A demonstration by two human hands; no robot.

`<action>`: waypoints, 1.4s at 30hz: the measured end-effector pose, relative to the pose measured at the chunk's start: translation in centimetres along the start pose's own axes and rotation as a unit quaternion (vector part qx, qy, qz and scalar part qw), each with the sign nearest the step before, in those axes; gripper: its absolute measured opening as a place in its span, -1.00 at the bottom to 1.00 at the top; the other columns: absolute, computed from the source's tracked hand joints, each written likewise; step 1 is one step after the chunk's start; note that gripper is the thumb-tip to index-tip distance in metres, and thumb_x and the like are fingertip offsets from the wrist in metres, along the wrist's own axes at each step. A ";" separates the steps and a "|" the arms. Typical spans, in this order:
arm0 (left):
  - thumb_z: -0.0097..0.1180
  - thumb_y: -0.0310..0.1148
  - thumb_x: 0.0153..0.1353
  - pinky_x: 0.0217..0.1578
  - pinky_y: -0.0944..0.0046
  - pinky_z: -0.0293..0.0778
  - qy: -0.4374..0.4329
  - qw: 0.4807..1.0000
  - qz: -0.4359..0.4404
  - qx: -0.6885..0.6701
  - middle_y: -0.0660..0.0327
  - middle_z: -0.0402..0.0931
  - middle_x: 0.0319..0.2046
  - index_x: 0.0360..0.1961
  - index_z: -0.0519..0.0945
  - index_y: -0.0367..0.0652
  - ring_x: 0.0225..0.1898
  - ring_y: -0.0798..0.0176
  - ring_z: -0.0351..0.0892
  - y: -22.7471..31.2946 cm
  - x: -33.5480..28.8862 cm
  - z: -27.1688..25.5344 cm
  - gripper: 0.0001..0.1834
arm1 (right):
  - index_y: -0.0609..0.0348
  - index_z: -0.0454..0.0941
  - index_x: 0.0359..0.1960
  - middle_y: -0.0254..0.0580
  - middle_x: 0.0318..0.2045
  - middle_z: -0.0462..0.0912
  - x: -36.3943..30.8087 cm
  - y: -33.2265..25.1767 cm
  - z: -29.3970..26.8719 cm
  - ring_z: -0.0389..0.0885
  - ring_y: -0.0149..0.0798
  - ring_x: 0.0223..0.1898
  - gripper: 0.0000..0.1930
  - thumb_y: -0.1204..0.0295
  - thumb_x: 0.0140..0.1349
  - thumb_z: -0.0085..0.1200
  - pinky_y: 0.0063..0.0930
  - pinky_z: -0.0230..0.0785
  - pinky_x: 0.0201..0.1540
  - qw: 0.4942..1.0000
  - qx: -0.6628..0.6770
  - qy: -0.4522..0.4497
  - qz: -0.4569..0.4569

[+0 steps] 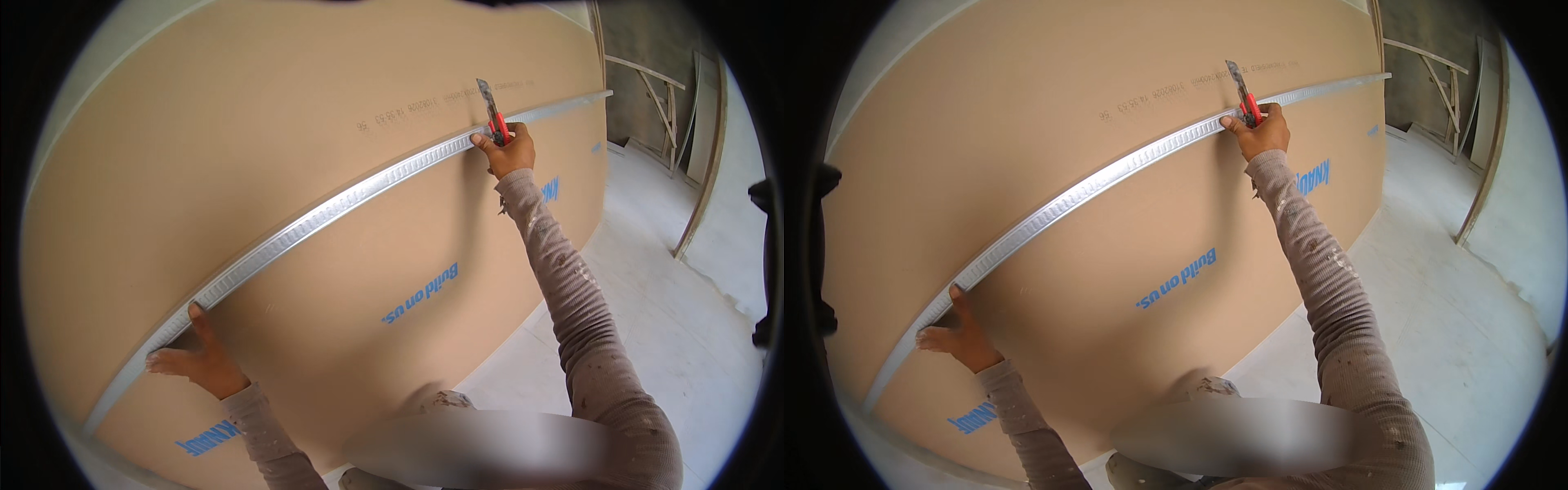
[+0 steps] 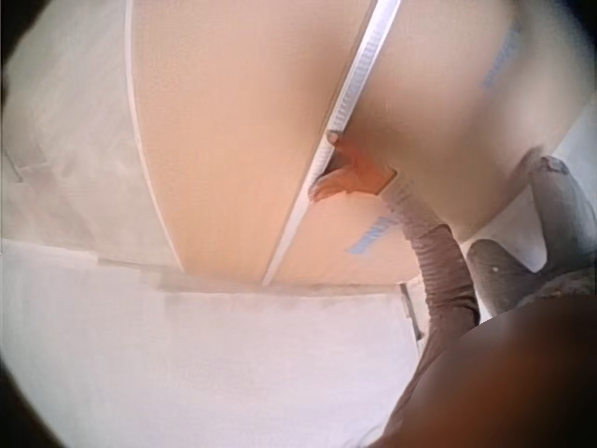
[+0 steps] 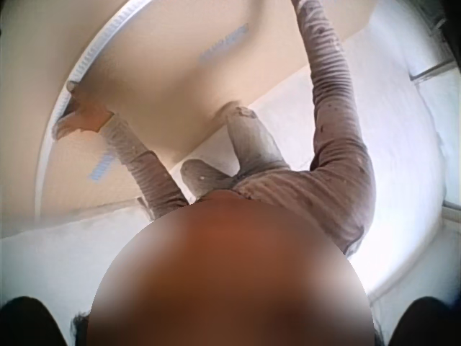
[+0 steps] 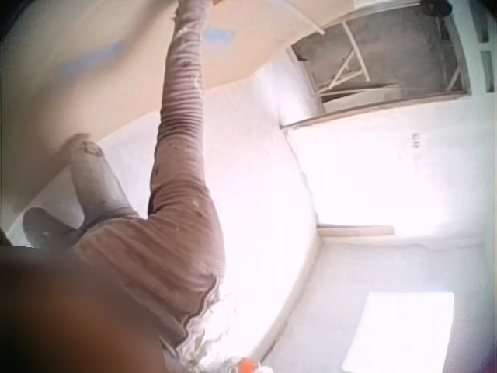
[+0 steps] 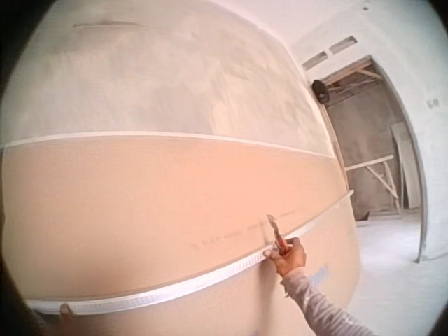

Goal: The person measures a large drywall panel with a tape measure and marks it. They then use a metal straightedge and a utility knife to score and cut the panel along the marked line, eventually separating a section of the drywall.

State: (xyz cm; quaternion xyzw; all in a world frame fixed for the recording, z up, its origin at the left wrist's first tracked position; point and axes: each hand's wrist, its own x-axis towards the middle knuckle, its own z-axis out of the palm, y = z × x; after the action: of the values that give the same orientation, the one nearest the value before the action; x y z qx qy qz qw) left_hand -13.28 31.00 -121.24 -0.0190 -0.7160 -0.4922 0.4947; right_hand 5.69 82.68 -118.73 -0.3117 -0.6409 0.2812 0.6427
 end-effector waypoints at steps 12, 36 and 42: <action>0.60 0.35 -0.24 0.37 -0.63 -0.63 -0.180 0.982 0.016 -0.052 -0.39 -0.92 0.48 0.49 -0.68 -0.38 0.51 -0.52 -0.89 19.5 -17.8 10.0 0.85 | 0.36 0.43 0.05 -0.19 -0.38 0.75 0.8 -1.3 -1.9 0.65 -0.40 -0.38 -0.28 0.25 -0.01 0.64 -0.48 0.54 -0.27 0.994 -0.015 -0.103 0.031; 0.56 -0.18 0.05 0.58 -0.24 -0.25 -0.197 0.940 -0.236 0.145 -0.28 -0.54 0.60 0.59 -0.44 -0.28 0.63 -0.29 -0.52 35.0 -23.9 16.7 0.47 | 0.22 0.42 0.35 -0.12 -0.33 0.51 16.4 -9.1 -11.6 0.63 -0.10 -0.33 -0.39 0.38 0.26 0.24 -0.23 0.56 -0.30 0.690 -0.014 -0.685 -0.232; 0.45 -0.08 0.16 0.60 -0.10 -0.25 -0.180 0.938 -0.290 0.056 -0.23 -0.49 0.61 0.60 -0.41 -0.24 0.63 -0.26 -0.45 33.3 -24.1 16.6 0.37 | 0.14 0.53 0.17 -0.14 -0.29 0.59 12.7 -12.3 -3.3 0.68 -0.15 -0.38 -0.56 0.30 0.28 0.22 -0.29 0.57 -0.41 0.685 0.020 -0.639 -0.350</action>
State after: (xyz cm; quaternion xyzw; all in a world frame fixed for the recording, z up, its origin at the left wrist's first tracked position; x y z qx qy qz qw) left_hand 4.63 71.22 -116.36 0.1288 -0.7942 -0.5614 0.1936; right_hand 8.76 84.22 -101.05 0.2033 -0.9530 0.1797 0.1347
